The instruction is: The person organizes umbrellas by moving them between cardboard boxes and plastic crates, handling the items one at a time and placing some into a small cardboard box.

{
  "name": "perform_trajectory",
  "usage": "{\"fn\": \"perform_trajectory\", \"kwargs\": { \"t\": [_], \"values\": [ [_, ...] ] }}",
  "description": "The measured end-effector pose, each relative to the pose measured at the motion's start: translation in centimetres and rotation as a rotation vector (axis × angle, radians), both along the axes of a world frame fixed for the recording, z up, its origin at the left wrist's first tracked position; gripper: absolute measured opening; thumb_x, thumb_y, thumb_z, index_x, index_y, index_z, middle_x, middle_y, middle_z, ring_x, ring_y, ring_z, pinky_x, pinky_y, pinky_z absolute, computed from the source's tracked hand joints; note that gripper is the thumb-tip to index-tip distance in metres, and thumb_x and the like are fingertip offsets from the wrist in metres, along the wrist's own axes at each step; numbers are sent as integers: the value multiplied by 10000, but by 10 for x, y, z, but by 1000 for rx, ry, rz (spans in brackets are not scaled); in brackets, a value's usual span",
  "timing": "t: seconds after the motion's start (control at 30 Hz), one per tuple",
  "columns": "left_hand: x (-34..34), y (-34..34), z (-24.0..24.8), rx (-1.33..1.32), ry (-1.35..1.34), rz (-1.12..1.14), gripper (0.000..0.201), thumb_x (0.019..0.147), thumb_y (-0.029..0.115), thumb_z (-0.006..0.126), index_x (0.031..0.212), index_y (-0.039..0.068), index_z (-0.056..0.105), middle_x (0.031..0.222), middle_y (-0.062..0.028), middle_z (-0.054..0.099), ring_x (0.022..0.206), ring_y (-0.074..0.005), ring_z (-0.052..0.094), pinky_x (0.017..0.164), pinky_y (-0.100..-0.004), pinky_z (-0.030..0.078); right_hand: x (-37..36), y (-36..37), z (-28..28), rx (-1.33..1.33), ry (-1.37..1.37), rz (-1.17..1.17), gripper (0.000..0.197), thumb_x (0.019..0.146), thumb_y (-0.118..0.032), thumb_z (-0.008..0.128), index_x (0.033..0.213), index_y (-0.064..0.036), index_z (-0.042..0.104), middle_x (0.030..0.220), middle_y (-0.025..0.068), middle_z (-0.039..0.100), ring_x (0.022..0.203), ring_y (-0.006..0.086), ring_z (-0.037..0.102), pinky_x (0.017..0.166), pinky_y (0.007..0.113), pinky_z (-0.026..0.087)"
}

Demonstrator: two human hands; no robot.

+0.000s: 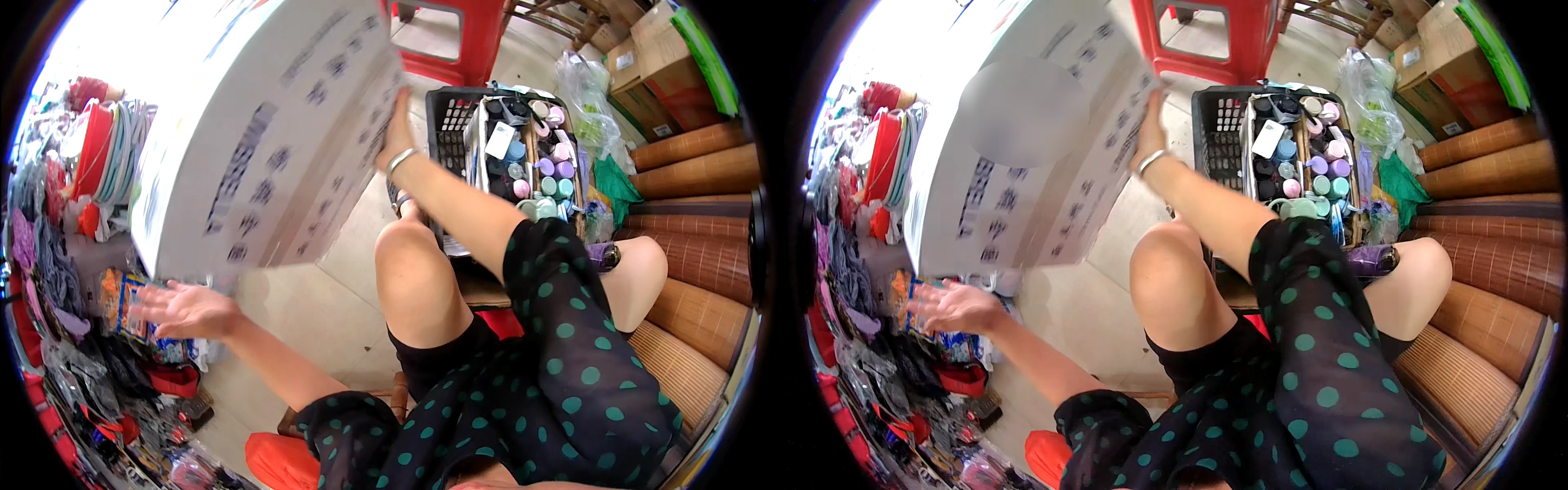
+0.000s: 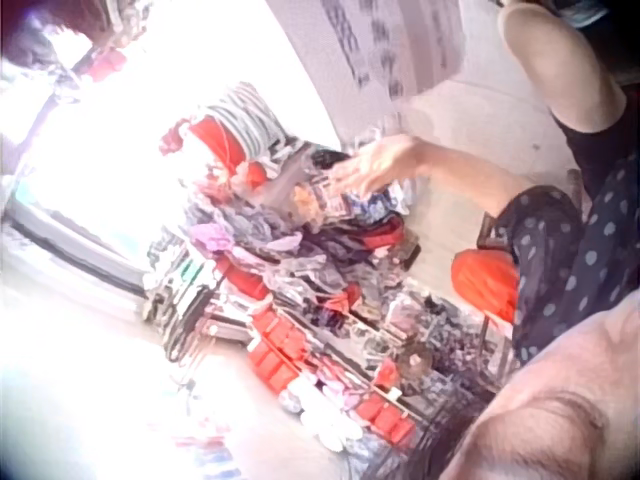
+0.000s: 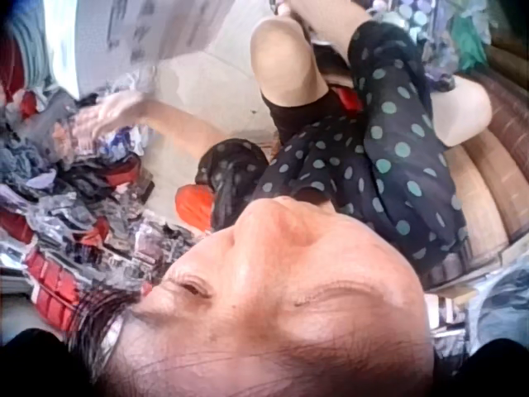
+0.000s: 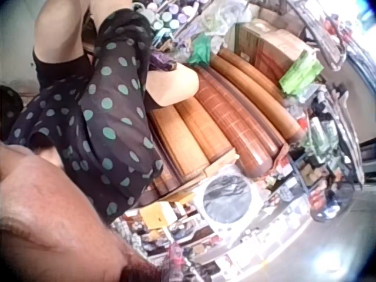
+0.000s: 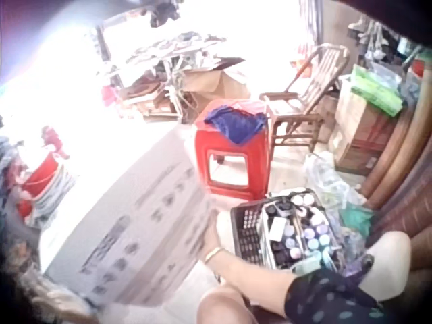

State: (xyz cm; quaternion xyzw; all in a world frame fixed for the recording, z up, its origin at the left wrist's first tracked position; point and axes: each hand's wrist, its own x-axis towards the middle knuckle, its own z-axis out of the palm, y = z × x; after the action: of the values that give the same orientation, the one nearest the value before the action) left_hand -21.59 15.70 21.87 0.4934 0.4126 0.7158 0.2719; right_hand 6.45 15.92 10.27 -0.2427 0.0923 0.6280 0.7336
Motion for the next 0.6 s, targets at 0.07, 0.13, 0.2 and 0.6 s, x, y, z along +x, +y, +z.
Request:
{"fn": "perform_trajectory", "kwargs": {
  "t": [0.07,0.13,0.2,0.6],
  "values": [
    [9,-3,-11,-63,24,-72,836,878,718,210,1457,115,182,1525,-148,145,1398,-299,181,1146,-488,71,-35,10,-12,-105,-138,-50,871,785,-811,315,1373,-178,424,1392,80,452,1257,277,436,1043,493,326],
    [27,-15,4,135,325,-86,845,871,725,237,1453,113,194,1515,-173,161,1395,-320,182,1141,-502,93,-43,-3,-2,-102,-100,-18,863,786,-809,322,1367,-180,430,1378,73,467,1252,267,440,1035,486,337],
    [-3,-10,13,134,229,-12,866,873,725,231,1459,90,173,1513,-172,169,1391,-315,190,1136,-497,122,-22,-7,-9,-55,-21,70,847,785,-807,335,1352,-187,446,1336,62,507,1237,255,454,1018,470,360],
    [-12,-16,0,-58,-58,33,831,867,729,222,1485,191,86,1510,-131,220,1388,-327,204,1137,-521,64,-33,-22,-7,-21,22,79,900,776,-829,286,1368,-168,439,1369,82,478,1256,263,443,1039,478,332]
  ]
}}
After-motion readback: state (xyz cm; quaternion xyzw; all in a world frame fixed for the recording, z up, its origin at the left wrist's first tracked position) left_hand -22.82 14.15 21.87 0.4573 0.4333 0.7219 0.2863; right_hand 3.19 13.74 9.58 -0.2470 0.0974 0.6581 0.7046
